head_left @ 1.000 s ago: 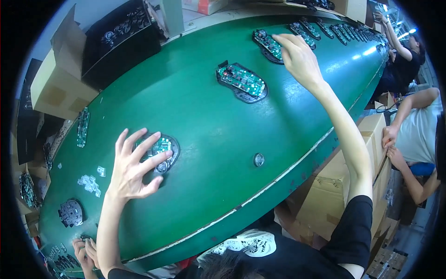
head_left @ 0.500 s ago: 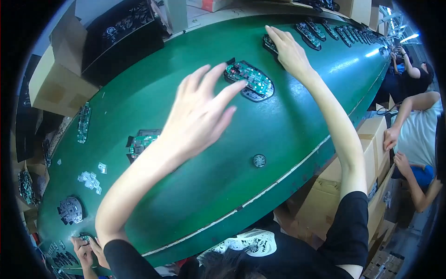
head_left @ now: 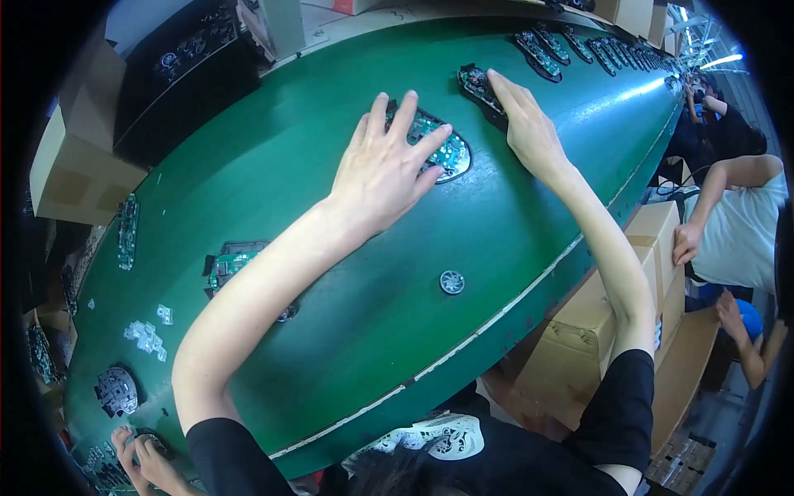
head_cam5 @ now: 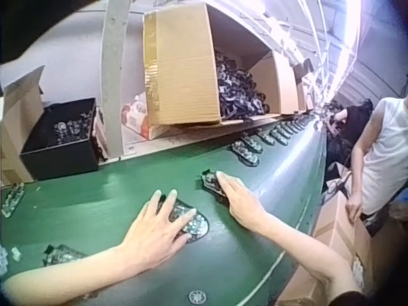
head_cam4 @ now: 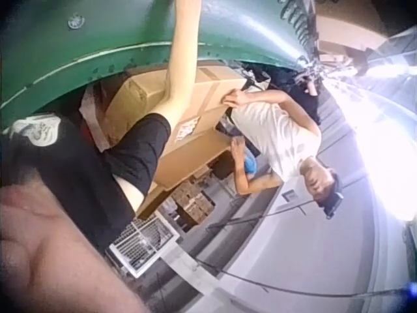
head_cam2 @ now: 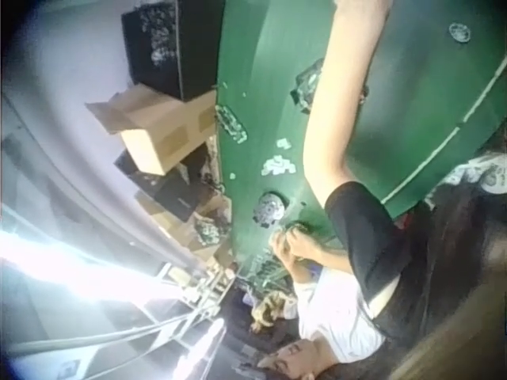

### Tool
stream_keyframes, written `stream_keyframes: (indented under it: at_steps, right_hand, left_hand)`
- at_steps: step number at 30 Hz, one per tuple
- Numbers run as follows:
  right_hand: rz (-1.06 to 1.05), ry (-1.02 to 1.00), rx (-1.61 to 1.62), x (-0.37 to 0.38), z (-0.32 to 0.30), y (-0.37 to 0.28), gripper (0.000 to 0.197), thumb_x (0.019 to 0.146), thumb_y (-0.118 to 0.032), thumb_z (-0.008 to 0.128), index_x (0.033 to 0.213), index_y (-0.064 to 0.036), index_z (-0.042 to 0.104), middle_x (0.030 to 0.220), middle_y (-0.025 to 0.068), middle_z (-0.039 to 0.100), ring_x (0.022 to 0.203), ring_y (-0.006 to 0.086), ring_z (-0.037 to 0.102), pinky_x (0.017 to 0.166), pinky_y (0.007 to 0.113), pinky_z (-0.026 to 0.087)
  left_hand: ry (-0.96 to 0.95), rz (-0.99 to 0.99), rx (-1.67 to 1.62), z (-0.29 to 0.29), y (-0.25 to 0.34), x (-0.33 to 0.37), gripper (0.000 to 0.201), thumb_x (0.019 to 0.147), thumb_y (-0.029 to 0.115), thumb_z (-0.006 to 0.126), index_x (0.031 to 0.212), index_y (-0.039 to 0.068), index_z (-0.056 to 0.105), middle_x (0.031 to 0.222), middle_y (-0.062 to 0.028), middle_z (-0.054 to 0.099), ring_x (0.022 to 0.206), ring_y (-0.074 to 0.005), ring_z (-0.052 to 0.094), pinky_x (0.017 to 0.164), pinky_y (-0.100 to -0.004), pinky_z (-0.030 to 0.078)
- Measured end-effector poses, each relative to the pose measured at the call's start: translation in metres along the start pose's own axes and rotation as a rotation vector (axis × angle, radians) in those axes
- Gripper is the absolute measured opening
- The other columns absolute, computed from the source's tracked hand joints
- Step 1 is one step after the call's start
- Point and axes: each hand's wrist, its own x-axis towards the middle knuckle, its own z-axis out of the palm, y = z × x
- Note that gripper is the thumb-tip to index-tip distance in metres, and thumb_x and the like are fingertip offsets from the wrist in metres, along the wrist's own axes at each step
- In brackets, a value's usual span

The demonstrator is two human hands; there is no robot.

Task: The person assembles computer mice by inserting scroll wheels into circuit boards mounted on mouse bases by hand, sliding the assemblies along a conveyor belt, and unpacking components from cardboard boxes.

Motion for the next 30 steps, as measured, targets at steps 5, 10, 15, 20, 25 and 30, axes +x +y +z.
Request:
stream_keyframes:
  at_steps: [5,10,15,20,25,30]
  right_hand:
    - [-0.01,0.029,0.012,0.013,-0.001,-0.011,0.058,0.084,0.011,0.048,0.141,-0.0021,0.052,0.141,0.0128,0.056,0.127,0.032,0.055,0.1,0.042,0.053]
    - [-0.061,0.036,-0.056,0.02,-0.003,-0.017,0.051,0.085,0.007,0.051,0.134,-0.0013,0.057,0.135,0.0122,0.06,0.12,0.0318,0.059,0.097,0.043,0.054]
    - [0.089,-0.183,0.082,0.015,-0.042,-0.044,0.042,0.089,-0.01,0.063,0.13,0.0009,0.061,0.12,0.0176,0.066,0.113,0.035,0.062,0.093,0.045,0.054]
    - [0.096,-0.35,0.286,-0.003,-0.069,-0.067,0.038,0.091,-0.012,0.067,0.127,0.0004,0.064,0.11,0.0183,0.067,0.094,0.0375,0.068,0.086,0.046,0.055]
    - [-0.003,-0.12,0.223,-0.009,-0.055,-0.064,0.043,0.09,0.001,0.061,0.132,-0.0054,0.062,0.115,0.0135,0.065,0.096,0.0338,0.067,0.081,0.043,0.056]
    - [-0.093,-0.078,0.081,-0.007,-0.039,-0.059,0.054,0.081,0.008,0.059,0.134,-0.0045,0.059,0.124,0.0102,0.061,0.107,0.031,0.064,0.075,0.041,0.059]
  left_hand:
    - [0.017,-0.037,-0.069,-0.003,-0.001,0.005,0.045,0.093,0.034,0.066,0.137,0.024,0.063,0.145,-0.0277,0.047,0.133,-0.0529,0.044,0.11,-0.0533,0.044]
    - [-0.117,-0.069,-0.139,-0.025,-0.001,0.005,0.048,0.09,0.024,0.065,0.138,0.027,0.062,0.15,-0.0228,0.044,0.139,-0.0503,0.039,0.111,-0.0547,0.044]
    - [-0.247,0.01,-0.15,-0.062,-0.013,-0.023,0.05,0.085,0.018,0.065,0.135,0.025,0.064,0.147,-0.0216,0.049,0.14,-0.0472,0.039,0.116,-0.0541,0.039]
    - [-0.359,-0.003,-0.223,-0.096,-0.004,-0.04,0.051,0.085,0.017,0.069,0.136,0.021,0.064,0.145,-0.0204,0.052,0.139,-0.0433,0.043,0.118,-0.0526,0.034]
    - [-0.101,0.088,-0.08,-0.053,0.01,-0.016,0.05,0.088,0.011,0.067,0.137,0.023,0.063,0.148,-0.0183,0.049,0.138,-0.0426,0.043,0.114,-0.0517,0.038]
    - [-0.075,0.143,-0.024,-0.023,-0.006,0.014,0.054,0.086,0.004,0.063,0.136,0.024,0.064,0.151,-0.0175,0.046,0.141,-0.0412,0.04,0.115,-0.051,0.037]
